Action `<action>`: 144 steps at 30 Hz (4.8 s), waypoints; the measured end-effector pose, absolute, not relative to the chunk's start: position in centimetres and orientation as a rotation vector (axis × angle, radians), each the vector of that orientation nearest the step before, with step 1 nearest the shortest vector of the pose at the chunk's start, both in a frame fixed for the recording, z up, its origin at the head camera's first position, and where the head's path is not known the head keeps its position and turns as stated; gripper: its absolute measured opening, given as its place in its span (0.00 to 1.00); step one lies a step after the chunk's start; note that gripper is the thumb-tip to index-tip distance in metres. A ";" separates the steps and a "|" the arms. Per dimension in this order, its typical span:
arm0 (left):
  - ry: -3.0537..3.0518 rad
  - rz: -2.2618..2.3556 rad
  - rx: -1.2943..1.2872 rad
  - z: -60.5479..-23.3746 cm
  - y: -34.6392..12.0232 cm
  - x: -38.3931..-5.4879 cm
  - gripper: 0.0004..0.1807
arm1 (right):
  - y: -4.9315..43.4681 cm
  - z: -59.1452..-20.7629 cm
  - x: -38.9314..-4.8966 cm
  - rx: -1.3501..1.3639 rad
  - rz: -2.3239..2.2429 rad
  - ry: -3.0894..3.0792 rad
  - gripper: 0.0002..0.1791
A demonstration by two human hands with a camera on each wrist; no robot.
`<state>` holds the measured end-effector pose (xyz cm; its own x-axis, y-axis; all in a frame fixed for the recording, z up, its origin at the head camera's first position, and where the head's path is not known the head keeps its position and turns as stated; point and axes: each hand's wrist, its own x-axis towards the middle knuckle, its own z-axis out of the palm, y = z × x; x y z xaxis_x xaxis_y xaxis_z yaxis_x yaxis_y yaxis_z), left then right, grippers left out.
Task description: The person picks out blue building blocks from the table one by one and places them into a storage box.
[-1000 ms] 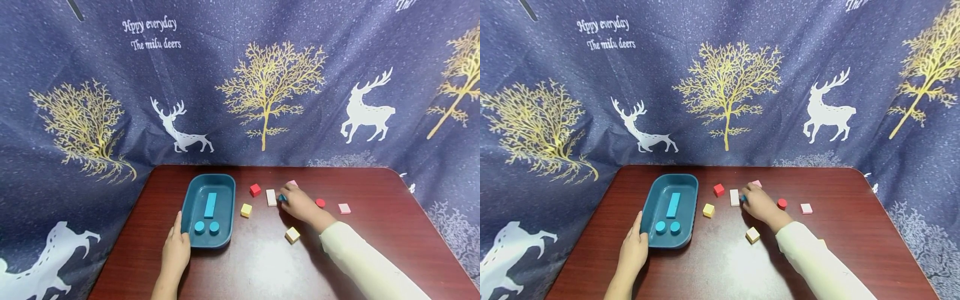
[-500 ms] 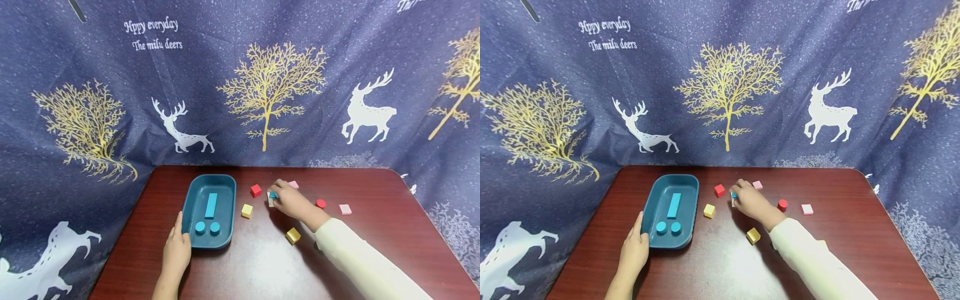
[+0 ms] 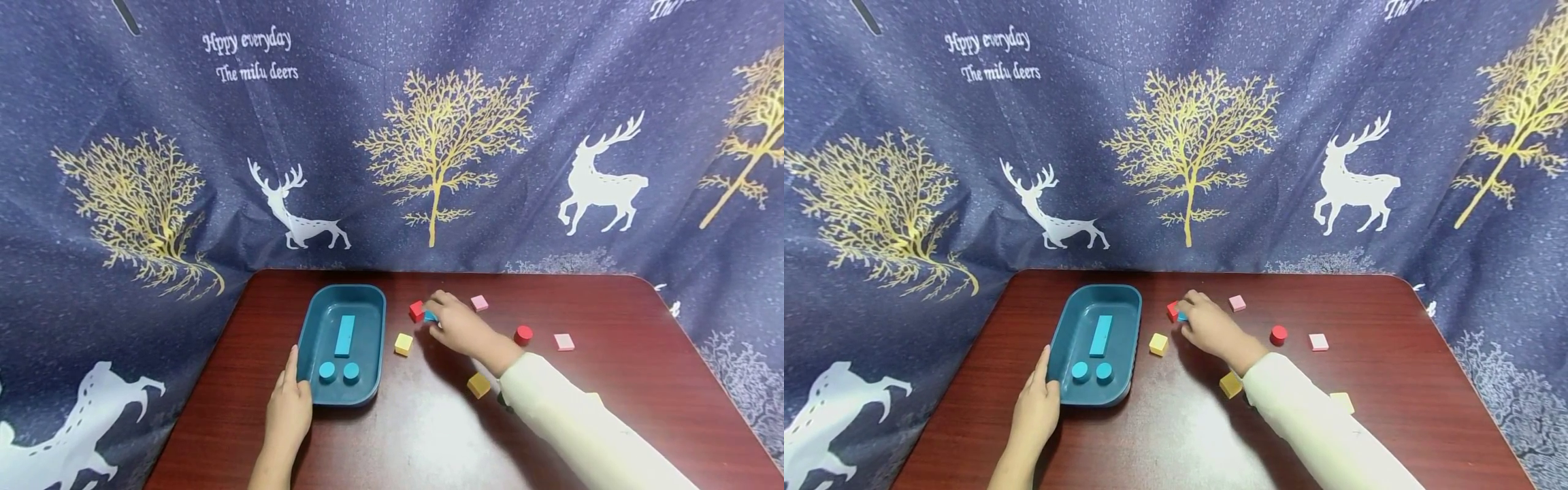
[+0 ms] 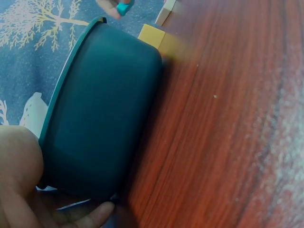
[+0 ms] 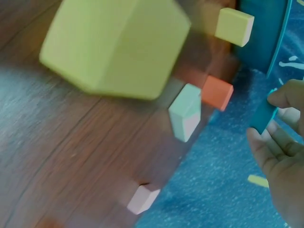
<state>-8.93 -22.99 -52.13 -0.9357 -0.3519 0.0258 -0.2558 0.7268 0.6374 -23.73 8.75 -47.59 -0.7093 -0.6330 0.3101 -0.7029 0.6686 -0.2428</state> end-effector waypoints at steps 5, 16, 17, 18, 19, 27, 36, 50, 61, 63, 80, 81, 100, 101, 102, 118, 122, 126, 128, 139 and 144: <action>-2.789 -1.002 0.493 -52.2 -23.0 -8.9 0.36 | 7.7 -47.1 -23.6 1.136 0.536 -2.659 0.18; -2.778 -1.002 0.489 -52.4 -23.1 -9.0 0.36 | 5.1 -46.2 -23.4 1.254 0.626 -2.620 0.18; -2.778 -1.003 0.491 -52.4 -23.1 -9.0 0.36 | 4.8 -46.1 -23.3 1.261 0.628 -2.617 0.18; -2.781 -1.005 0.496 -52.4 -23.1 -9.0 0.36 | 4.6 -46.1 -23.3 1.264 0.631 -2.615 0.18; -2.784 -1.009 0.499 -52.4 -23.1 -9.0 0.36 | 4.3 -46.1 -23.2 1.268 0.632 -2.612 0.18; -2.763 -1.003 0.483 -52.4 -23.1 -8.9 0.36 | 1.9 -45.8 -22.3 1.324 0.608 -2.577 0.16; -2.755 -1.001 0.475 -52.4 -22.9 -8.9 0.35 | -0.1 -46.3 -21.4 1.423 0.500 -2.598 0.16; -2.782 -0.989 0.471 -52.3 -23.1 -8.9 0.36 | -2.3 -47.8 -21.5 1.471 0.389 -2.617 0.14; -2.767 -0.977 0.469 -52.1 -23.0 -8.8 0.36 | -3.6 -48.6 -22.5 1.462 0.253 -2.701 0.13; -2.759 -0.968 0.461 -52.2 -23.1 -8.8 0.36 | -3.8 -48.7 -22.7 1.466 0.257 -2.709 0.13; -2.760 -0.968 0.448 -52.3 -23.1 -8.8 0.36 | -4.6 -49.1 -22.9 1.415 0.148 -2.793 0.12; -2.761 -0.970 0.450 -52.3 -23.1 -8.8 0.36 | -4.6 -49.1 -22.9 1.410 0.138 -2.795 0.12; -2.756 -0.965 0.439 -52.3 -23.1 -8.9 0.36 | -5.0 -49.1 -22.9 1.354 0.031 -2.951 0.13; -2.758 -0.968 0.441 -52.3 -23.1 -8.9 0.36 | -5.0 -49.1 -22.9 1.351 0.027 -2.953 0.13; -2.762 -0.966 0.444 -52.3 -23.1 -8.8 0.36 | -5.1 -49.0 -22.9 1.351 0.024 -2.951 0.14; -2.781 -1.003 0.491 -52.2 -23.1 -8.8 0.36 | -4.6 -49.6 -22.8 1.349 0.177 -2.837 0.14; -2.786 -1.003 0.499 -52.2 -23.1 -8.8 0.36 | -4.5 -49.7 -22.8 1.346 0.199 -2.819 0.14; -2.788 -1.004 0.495 -52.1 -23.1 -8.8 0.36 | -4.5 -49.8 -22.8 1.327 0.204 -2.818 0.15; -2.789 -1.005 0.497 -52.1 -23.1 -8.8 0.36 | -4.5 -49.9 -22.8 1.323 0.218 -2.826 0.16; -2.822 -0.992 0.488 -52.0 -23.2 -8.8 0.36 | -4.5 -49.5 -22.9 1.352 0.235 -2.836 0.25; -2.822 -0.977 0.467 -51.9 -23.1 -8.8 0.36 | -4.3 -49.6 -23.1 1.380 0.216 -2.793 0.30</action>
